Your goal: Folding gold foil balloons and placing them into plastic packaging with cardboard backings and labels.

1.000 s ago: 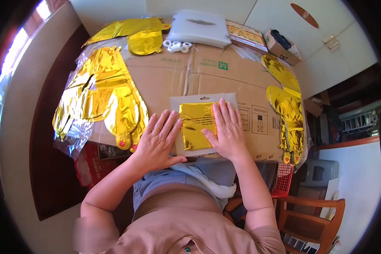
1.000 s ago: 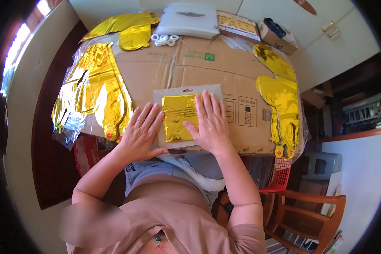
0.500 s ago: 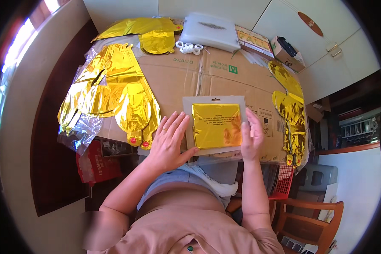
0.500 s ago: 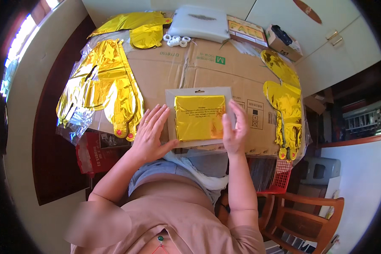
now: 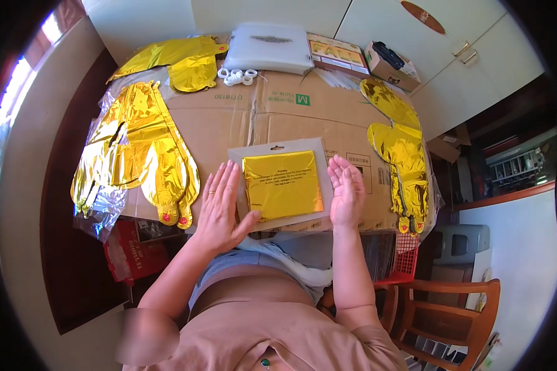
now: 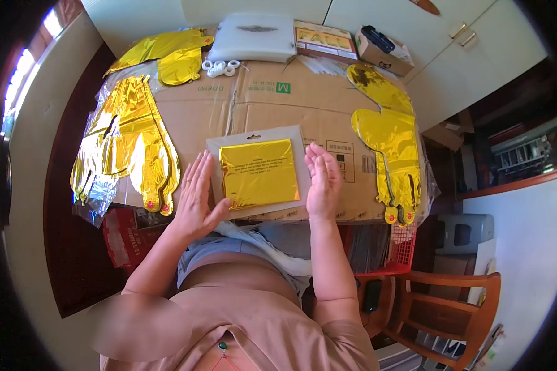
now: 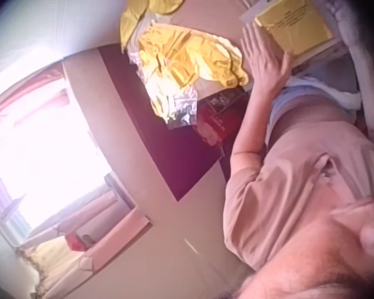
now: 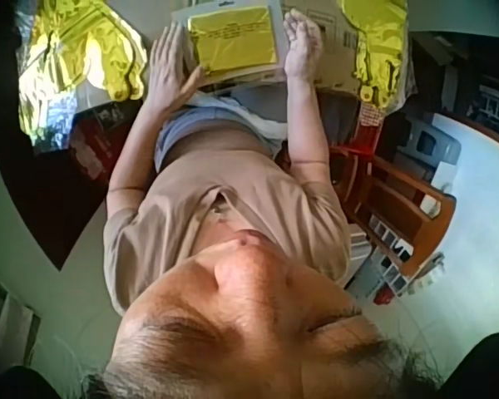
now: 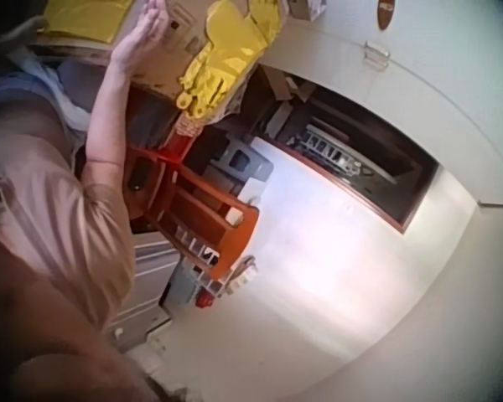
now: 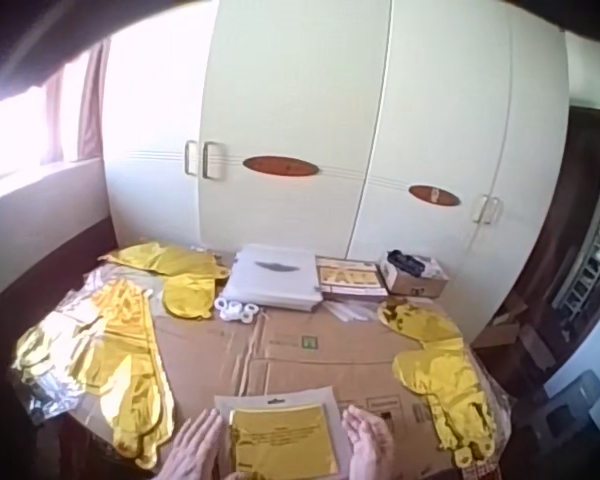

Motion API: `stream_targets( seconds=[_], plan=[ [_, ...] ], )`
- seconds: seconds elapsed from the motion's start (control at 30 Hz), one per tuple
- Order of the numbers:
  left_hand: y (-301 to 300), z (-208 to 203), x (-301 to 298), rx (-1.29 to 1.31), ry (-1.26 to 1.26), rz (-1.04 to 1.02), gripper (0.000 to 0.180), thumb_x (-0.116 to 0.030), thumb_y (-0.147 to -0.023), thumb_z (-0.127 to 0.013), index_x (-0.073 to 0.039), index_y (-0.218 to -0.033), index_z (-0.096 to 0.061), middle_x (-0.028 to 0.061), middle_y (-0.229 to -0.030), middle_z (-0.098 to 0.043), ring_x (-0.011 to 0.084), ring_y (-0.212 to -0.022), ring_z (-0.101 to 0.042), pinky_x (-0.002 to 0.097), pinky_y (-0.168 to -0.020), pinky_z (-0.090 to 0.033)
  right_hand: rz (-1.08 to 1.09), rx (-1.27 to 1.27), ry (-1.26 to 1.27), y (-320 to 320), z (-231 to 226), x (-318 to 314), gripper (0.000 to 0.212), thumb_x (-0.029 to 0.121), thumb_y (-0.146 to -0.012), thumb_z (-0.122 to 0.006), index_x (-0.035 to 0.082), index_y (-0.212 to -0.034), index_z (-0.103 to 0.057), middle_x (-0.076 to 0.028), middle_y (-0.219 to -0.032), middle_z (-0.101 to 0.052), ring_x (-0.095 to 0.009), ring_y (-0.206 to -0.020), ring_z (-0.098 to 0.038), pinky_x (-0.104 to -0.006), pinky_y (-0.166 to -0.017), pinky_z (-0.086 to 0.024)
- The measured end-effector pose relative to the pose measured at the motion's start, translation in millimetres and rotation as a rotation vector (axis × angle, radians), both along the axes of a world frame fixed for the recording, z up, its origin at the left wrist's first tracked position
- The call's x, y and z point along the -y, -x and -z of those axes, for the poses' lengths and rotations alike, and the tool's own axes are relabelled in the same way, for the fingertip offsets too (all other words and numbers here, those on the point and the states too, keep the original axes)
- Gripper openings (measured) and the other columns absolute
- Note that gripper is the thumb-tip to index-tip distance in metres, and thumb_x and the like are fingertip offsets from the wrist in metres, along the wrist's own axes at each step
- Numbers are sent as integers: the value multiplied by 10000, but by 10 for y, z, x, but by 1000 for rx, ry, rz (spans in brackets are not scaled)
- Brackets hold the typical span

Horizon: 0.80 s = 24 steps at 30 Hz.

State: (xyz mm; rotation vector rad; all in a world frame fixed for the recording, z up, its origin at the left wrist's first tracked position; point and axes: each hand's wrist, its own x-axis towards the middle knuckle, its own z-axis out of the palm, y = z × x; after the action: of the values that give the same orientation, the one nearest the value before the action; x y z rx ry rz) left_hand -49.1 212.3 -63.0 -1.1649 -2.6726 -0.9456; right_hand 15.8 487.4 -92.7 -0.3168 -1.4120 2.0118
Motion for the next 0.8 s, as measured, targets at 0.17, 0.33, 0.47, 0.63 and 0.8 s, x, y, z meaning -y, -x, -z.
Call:
stream_targets(
  seconds=[0.17,0.33,0.47,0.63,0.8],
  plan=[
    [24,-59,-298,-107,123,108,1078,-664,-840,-656,10,-1581,-257,259,-1643,-225,431,-1539,-168,551,-1248,-99,-17,34,-49,-12,2,25,314,184,-1073,-512,-24,-1293,-598,-160,-1340,-628,-256,-1256,-599,-402,-1110,-451],
    [111,-11,-428,-147,309,208,1061,-747,-844,-566,6,-1555,-336,245,-1635,-261,420,-1542,-170,554,-1249,-90,-23,34,-58,-15,7,49,314,193,-1076,-509,-25,-1281,-606,-160,-1358,-616,-253,-1274,-584,-401,-1123,-437],
    [103,-12,-433,-162,317,210,1047,-748,-856,-541,5,-1555,-338,248,-1631,-268,420,-1541,-173,552,-1250,-87,-17,38,-50,-9,-6,29,317,207,-1078,-512,-19,-1277,-609,-163,-1360,-615,-251,-1273,-586,-398,-1123,-435],
    [110,31,-426,-181,255,214,1040,-756,-846,-547,-17,-1553,-360,261,-1627,-269,432,-1541,-168,553,-1250,-80,-179,82,116,-23,-32,-191,303,211,-1062,-555,-19,-1242,-635,-125,-1275,-659,-219,-1191,-624,-370,-1072,-474],
    [80,-113,-351,-127,125,258,935,-659,-759,-719,-108,-1478,-490,214,-1565,-381,424,-1506,-255,596,-1226,-145,-241,488,-596,352,-655,-877,295,249,-1015,-638,-11,-1140,-695,-101,-1081,-739,-208,-1024,-704,-313,-900,-541]
  ],
)
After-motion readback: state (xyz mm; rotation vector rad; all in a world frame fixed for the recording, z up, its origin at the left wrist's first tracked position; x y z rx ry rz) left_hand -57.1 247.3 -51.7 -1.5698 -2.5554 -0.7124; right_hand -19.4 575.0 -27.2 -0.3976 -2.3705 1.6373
